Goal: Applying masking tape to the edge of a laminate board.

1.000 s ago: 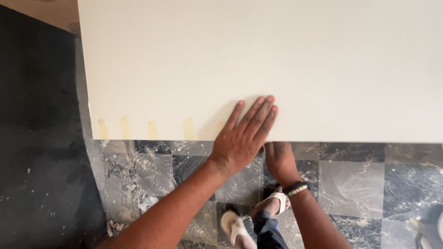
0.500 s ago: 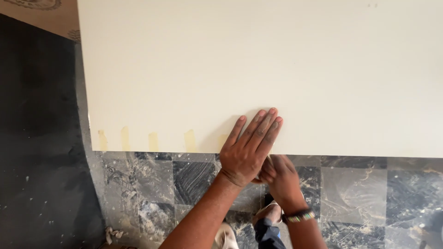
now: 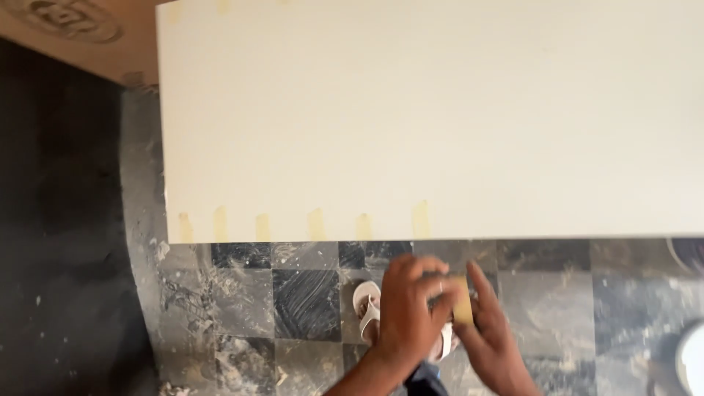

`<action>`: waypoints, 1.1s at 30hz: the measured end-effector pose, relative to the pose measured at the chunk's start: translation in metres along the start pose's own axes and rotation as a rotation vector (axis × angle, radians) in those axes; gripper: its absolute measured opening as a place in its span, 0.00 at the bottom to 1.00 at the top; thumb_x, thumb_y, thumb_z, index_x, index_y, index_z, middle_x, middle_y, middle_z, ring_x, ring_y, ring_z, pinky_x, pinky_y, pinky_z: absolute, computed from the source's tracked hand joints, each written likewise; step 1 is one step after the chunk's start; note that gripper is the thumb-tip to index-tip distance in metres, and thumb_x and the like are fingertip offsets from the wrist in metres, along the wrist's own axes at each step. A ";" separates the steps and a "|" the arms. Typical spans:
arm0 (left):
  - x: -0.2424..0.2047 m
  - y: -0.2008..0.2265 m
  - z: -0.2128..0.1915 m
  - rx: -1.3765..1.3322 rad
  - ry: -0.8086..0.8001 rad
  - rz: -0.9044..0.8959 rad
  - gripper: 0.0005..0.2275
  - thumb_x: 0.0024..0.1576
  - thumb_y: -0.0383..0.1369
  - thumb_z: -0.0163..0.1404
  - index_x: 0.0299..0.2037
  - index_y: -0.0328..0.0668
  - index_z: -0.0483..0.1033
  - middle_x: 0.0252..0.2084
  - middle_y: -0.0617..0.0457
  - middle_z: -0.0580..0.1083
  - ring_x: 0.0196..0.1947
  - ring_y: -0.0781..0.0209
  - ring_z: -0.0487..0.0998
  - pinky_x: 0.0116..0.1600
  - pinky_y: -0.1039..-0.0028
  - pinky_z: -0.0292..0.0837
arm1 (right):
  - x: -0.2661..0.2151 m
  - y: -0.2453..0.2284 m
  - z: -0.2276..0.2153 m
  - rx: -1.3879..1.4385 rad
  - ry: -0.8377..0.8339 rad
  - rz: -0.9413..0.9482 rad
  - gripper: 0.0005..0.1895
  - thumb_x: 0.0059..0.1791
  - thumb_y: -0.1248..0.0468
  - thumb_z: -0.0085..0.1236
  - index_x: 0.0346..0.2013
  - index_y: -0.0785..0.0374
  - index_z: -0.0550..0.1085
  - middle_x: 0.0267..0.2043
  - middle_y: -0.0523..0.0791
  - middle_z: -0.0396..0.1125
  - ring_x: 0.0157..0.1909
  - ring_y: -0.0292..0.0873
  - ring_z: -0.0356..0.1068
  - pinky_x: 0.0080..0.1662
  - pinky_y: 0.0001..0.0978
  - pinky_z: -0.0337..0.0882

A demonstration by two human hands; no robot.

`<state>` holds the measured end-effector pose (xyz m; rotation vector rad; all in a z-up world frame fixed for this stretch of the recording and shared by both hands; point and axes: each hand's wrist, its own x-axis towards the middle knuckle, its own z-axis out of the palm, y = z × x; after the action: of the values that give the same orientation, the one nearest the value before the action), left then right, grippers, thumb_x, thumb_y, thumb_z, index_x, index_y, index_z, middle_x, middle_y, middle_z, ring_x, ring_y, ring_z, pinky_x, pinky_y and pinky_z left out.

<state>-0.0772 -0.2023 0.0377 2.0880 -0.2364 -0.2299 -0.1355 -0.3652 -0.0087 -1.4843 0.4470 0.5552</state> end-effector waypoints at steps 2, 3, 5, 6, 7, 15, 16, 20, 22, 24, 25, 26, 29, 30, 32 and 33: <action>0.014 -0.004 0.000 0.032 0.070 -0.068 0.08 0.57 0.38 0.60 0.36 0.43 0.84 0.47 0.52 0.78 0.54 0.54 0.72 0.62 0.59 0.65 | -0.001 -0.025 0.013 0.076 -0.009 -0.064 0.45 0.47 0.76 0.42 0.78 0.61 0.42 0.50 0.51 0.70 0.44 0.41 0.72 0.45 0.32 0.74; 0.023 -0.002 -0.003 0.028 0.057 -0.059 0.08 0.57 0.38 0.60 0.36 0.43 0.84 0.47 0.52 0.78 0.54 0.54 0.72 0.62 0.59 0.65 | 0.004 -0.034 0.016 0.080 0.007 -0.065 0.45 0.47 0.76 0.42 0.78 0.61 0.42 0.50 0.51 0.70 0.44 0.41 0.72 0.45 0.32 0.74; 0.044 0.002 -0.014 0.130 0.054 0.076 0.06 0.60 0.37 0.59 0.37 0.45 0.83 0.44 0.55 0.78 0.54 0.56 0.72 0.61 0.60 0.65 | 0.017 -0.056 0.024 0.053 0.077 0.042 0.34 0.51 0.71 0.39 0.74 0.63 0.51 0.39 0.47 0.67 0.33 0.42 0.68 0.37 0.34 0.72; 0.057 0.001 -0.017 0.132 0.049 0.085 0.06 0.60 0.37 0.59 0.37 0.45 0.83 0.44 0.55 0.78 0.54 0.56 0.72 0.61 0.60 0.65 | 0.022 -0.061 0.022 0.059 0.084 0.036 0.34 0.51 0.71 0.39 0.74 0.63 0.51 0.39 0.47 0.67 0.33 0.42 0.68 0.37 0.34 0.72; 0.070 0.000 -0.019 0.242 0.063 0.136 0.06 0.59 0.37 0.60 0.37 0.45 0.83 0.45 0.54 0.78 0.54 0.55 0.71 0.59 0.58 0.63 | 0.027 -0.066 0.018 0.077 0.088 0.125 0.26 0.54 0.68 0.38 0.68 0.66 0.57 0.32 0.46 0.65 0.28 0.42 0.65 0.33 0.35 0.70; 0.110 -0.006 0.011 0.252 0.321 0.178 0.09 0.48 0.42 0.65 0.30 0.50 0.83 0.46 0.55 0.77 0.57 0.54 0.72 0.62 0.54 0.59 | 0.050 -0.048 0.005 0.213 0.167 -0.059 0.16 0.58 0.62 0.35 0.55 0.68 0.67 0.23 0.41 0.60 0.22 0.35 0.59 0.26 0.28 0.63; 0.109 -0.006 0.011 0.287 0.403 0.137 0.15 0.47 0.44 0.67 0.37 0.44 0.82 0.50 0.52 0.76 0.62 0.49 0.69 0.64 0.53 0.58 | 0.053 -0.041 0.004 0.223 0.158 -0.120 0.17 0.57 0.63 0.35 0.58 0.63 0.67 0.23 0.40 0.60 0.23 0.34 0.59 0.27 0.27 0.64; 0.111 -0.005 0.014 0.255 0.534 -0.016 0.28 0.40 0.46 0.68 0.49 0.41 0.77 0.56 0.50 0.72 0.67 0.43 0.64 0.68 0.49 0.55 | 0.079 -0.013 -0.001 0.071 0.209 -0.186 0.13 0.60 0.62 0.37 0.53 0.63 0.68 0.25 0.42 0.62 0.26 0.35 0.61 0.30 0.28 0.65; 0.103 -0.035 0.032 0.348 0.455 0.151 0.21 0.51 0.46 0.66 0.50 0.52 0.75 0.59 0.58 0.71 0.71 0.51 0.63 0.73 0.56 0.56 | 0.103 0.019 -0.012 -0.038 0.220 -0.220 0.13 0.60 0.62 0.38 0.48 0.67 0.69 0.27 0.44 0.65 0.28 0.36 0.64 0.32 0.30 0.67; 0.099 -0.045 0.038 0.434 0.366 0.313 0.15 0.61 0.45 0.64 0.52 0.63 0.72 0.62 0.66 0.71 0.76 0.59 0.62 0.78 0.62 0.56 | 0.117 0.035 -0.021 -0.148 0.232 -0.255 0.14 0.60 0.62 0.39 0.43 0.70 0.71 0.29 0.45 0.67 0.30 0.37 0.67 0.33 0.31 0.68; 0.098 -0.039 0.035 0.510 0.173 0.383 0.23 0.60 0.48 0.57 0.62 0.55 0.66 0.68 0.58 0.65 0.76 0.55 0.58 0.79 0.58 0.50 | 0.119 0.035 -0.024 -0.158 0.218 -0.307 0.13 0.60 0.62 0.40 0.45 0.70 0.70 0.32 0.45 0.69 0.32 0.37 0.68 0.35 0.31 0.69; 0.096 -0.034 0.031 0.574 -0.023 0.450 0.32 0.60 0.50 0.51 0.72 0.47 0.59 0.75 0.50 0.60 0.77 0.51 0.53 0.80 0.53 0.45 | 0.120 0.035 -0.026 -0.171 0.203 -0.355 0.13 0.59 0.62 0.40 0.46 0.69 0.70 0.34 0.46 0.70 0.34 0.38 0.69 0.36 0.32 0.70; 0.096 -0.019 0.026 0.861 -0.169 0.333 0.34 0.62 0.48 0.43 0.75 0.41 0.49 0.79 0.47 0.51 0.78 0.53 0.48 0.80 0.56 0.39 | 0.110 0.014 -0.025 -0.143 0.125 -0.401 0.12 0.60 0.63 0.40 0.48 0.69 0.69 0.35 0.46 0.70 0.35 0.38 0.69 0.38 0.33 0.70; 0.094 -0.024 0.030 0.871 -0.163 0.315 0.34 0.62 0.48 0.43 0.75 0.41 0.49 0.79 0.47 0.51 0.78 0.53 0.48 0.80 0.56 0.39 | 0.117 0.014 -0.024 -0.140 0.105 -0.401 0.12 0.60 0.63 0.40 0.48 0.69 0.69 0.35 0.46 0.70 0.35 0.38 0.69 0.38 0.33 0.70; 0.093 -0.032 0.042 1.303 -0.101 0.338 0.29 0.66 0.38 0.41 0.77 0.46 0.44 0.80 0.53 0.48 0.79 0.59 0.50 0.80 0.60 0.40 | 0.129 0.012 -0.026 -0.064 0.059 -0.393 0.12 0.60 0.63 0.39 0.45 0.68 0.70 0.34 0.44 0.68 0.33 0.37 0.67 0.37 0.32 0.70; 0.092 -0.042 0.048 1.308 -0.101 0.331 0.29 0.66 0.38 0.41 0.77 0.46 0.44 0.80 0.53 0.48 0.79 0.59 0.50 0.80 0.60 0.40 | 0.133 0.025 -0.031 -0.061 0.051 -0.392 0.12 0.60 0.63 0.39 0.45 0.68 0.70 0.34 0.44 0.68 0.33 0.37 0.67 0.37 0.32 0.70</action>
<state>0.0021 -0.2451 -0.0286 3.2500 -0.9862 0.0692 -0.0424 -0.3860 -0.1096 -1.5966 0.1699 0.2217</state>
